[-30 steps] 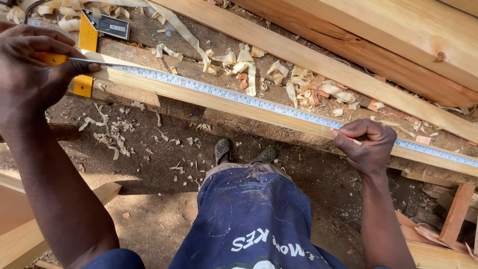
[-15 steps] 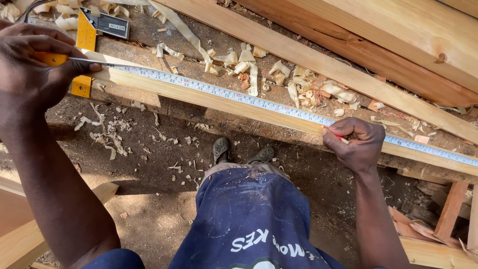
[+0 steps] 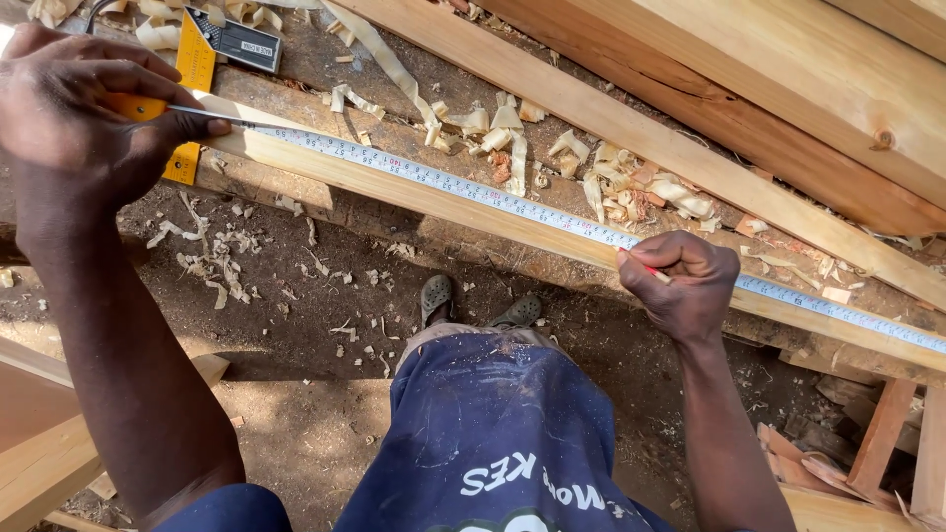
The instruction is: Measuring and marking wooden beams using a tape measure, pencil, and speed square for layout
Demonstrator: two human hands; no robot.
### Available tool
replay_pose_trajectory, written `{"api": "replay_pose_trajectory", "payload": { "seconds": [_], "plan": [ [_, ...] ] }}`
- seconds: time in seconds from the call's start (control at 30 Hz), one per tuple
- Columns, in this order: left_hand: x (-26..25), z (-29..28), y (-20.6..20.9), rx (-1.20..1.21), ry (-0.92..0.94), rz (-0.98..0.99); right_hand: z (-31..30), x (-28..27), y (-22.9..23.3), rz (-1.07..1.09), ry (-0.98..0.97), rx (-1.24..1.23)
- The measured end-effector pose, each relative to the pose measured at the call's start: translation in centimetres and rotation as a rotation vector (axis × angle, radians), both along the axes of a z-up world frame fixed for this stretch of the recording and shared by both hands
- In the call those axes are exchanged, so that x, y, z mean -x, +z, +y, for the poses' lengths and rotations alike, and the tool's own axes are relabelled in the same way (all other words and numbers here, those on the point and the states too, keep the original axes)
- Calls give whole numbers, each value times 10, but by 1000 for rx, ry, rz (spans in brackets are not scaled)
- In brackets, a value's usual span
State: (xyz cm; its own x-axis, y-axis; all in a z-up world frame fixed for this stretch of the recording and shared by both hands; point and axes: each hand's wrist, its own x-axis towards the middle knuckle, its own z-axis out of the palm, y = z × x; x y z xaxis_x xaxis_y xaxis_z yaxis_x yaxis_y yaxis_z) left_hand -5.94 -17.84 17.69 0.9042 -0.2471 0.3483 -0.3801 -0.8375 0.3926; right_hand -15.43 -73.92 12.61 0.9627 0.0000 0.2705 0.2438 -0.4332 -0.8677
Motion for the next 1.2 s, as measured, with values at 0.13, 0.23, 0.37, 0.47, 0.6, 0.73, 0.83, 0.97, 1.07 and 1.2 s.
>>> {"api": "replay_pose_trajectory", "payload": {
  "seconds": [0.13, 0.23, 0.37, 0.47, 0.6, 0.73, 0.83, 0.97, 1.07, 1.2],
  "plan": [
    [-3, 0, -2, -29, -25, -47, 6, -2, 3, -2, 14, 4],
    [-6, 7, -10, -49, -54, -121, 6, -3, 3, -14, 29, 60],
    [-4, 6, -12, -57, -14, -163, 4, -4, 8, -17, 17, 110],
    [-2, 4, -11, -124, 54, -165, 2, -4, 15, 137, 91, -31],
    [-3, 4, -14, -166, 93, -197, 9, -8, 10, 110, 12, -63],
    [-4, 0, -14, -157, 117, -184, 25, -12, 1, 35, 30, 21],
    [-2, -5, -7, -136, 96, -175, 37, -15, 4, 2, 50, 78],
    [1, -7, -2, -120, 124, -158, 46, -19, 8, -1, 58, 100],
    [0, -8, 1, -115, 102, -142, 46, -20, 7, -5, 64, 87],
    [0, -11, 4, -82, 97, -145, 49, -20, 12, 30, 68, 113]
  ]
}}
